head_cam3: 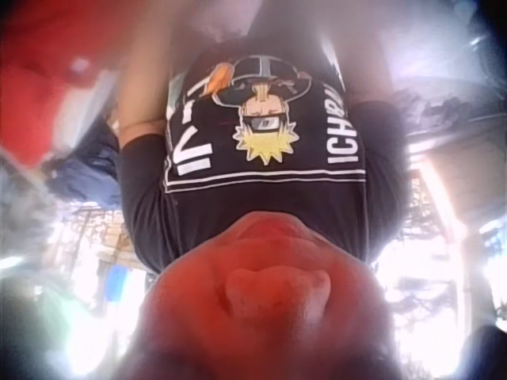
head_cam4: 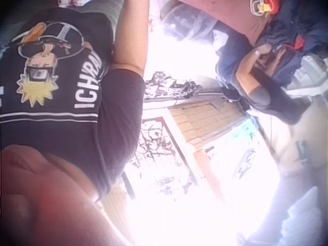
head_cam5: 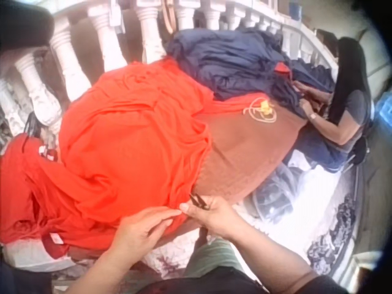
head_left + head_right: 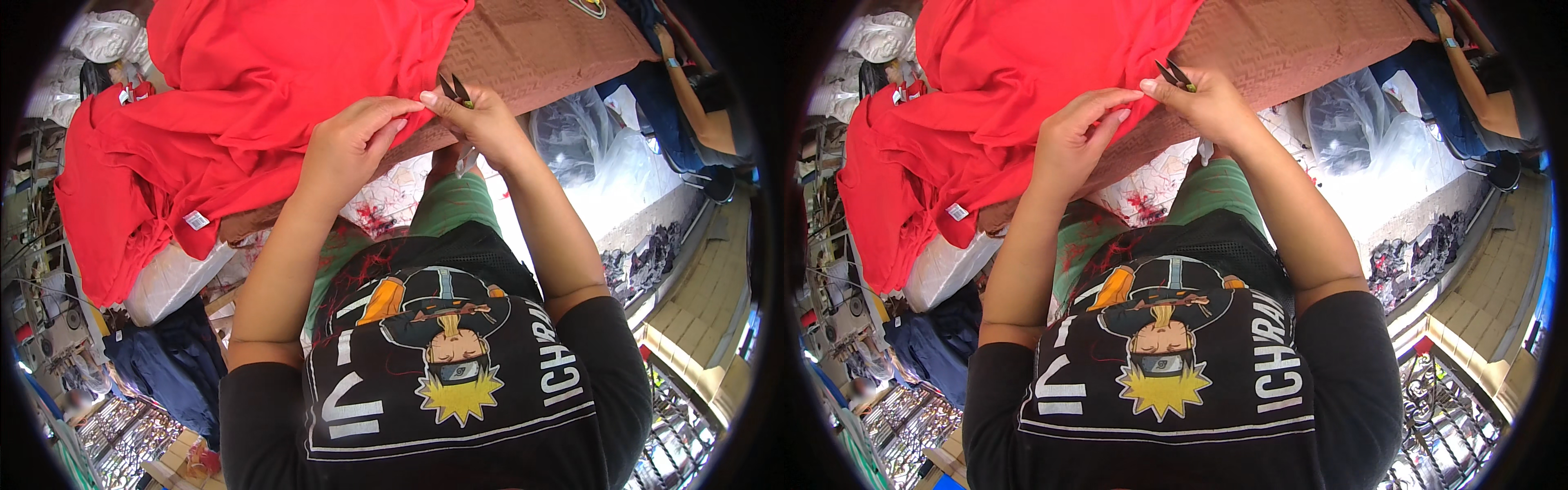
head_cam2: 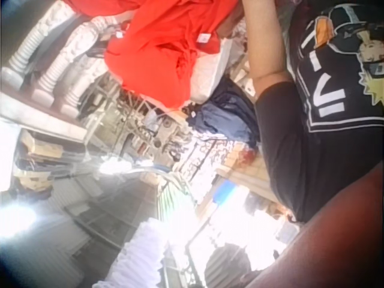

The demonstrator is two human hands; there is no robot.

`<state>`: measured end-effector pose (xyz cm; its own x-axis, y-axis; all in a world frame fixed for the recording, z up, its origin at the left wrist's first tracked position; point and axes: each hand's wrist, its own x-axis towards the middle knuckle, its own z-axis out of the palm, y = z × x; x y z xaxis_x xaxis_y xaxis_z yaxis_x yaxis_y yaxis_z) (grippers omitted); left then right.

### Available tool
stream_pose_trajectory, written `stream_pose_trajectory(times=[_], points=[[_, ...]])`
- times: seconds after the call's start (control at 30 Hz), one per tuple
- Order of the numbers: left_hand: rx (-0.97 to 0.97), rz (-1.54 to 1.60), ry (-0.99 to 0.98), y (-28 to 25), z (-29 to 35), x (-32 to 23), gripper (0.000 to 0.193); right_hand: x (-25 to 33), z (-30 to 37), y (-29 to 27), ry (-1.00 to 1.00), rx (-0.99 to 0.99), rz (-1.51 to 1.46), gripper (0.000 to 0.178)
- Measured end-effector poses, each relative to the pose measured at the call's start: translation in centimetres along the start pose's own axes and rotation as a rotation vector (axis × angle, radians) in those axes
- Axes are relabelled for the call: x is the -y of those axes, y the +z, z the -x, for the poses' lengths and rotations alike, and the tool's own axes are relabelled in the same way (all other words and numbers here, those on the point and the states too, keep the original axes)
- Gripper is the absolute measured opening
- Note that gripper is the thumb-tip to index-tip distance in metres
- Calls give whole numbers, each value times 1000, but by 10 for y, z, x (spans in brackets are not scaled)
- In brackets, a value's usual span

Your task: The person trims loose threads from red shirts using a small pair of snips. The person handles several shirts one by one, inspecting the seams and removing excess thread before setting each one aside.

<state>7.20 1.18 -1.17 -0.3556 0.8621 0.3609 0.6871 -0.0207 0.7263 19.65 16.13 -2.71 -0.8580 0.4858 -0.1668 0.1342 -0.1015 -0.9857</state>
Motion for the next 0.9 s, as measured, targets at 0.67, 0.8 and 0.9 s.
stream_pose_trajectory(times=[0.67, 0.8, 0.9], points=[[-41, 586, -381, 0, -4, -1, 21, 12, 23, 12, -614, -237, 460, 13], [-55, 590, -359, 3, -3, -4, 24, 12, 24, 20, -626, -269, 493, 15], [-31, 442, -347, 1, -1, -9, 23, 7, 20, 18, -650, -287, 550, 13]])
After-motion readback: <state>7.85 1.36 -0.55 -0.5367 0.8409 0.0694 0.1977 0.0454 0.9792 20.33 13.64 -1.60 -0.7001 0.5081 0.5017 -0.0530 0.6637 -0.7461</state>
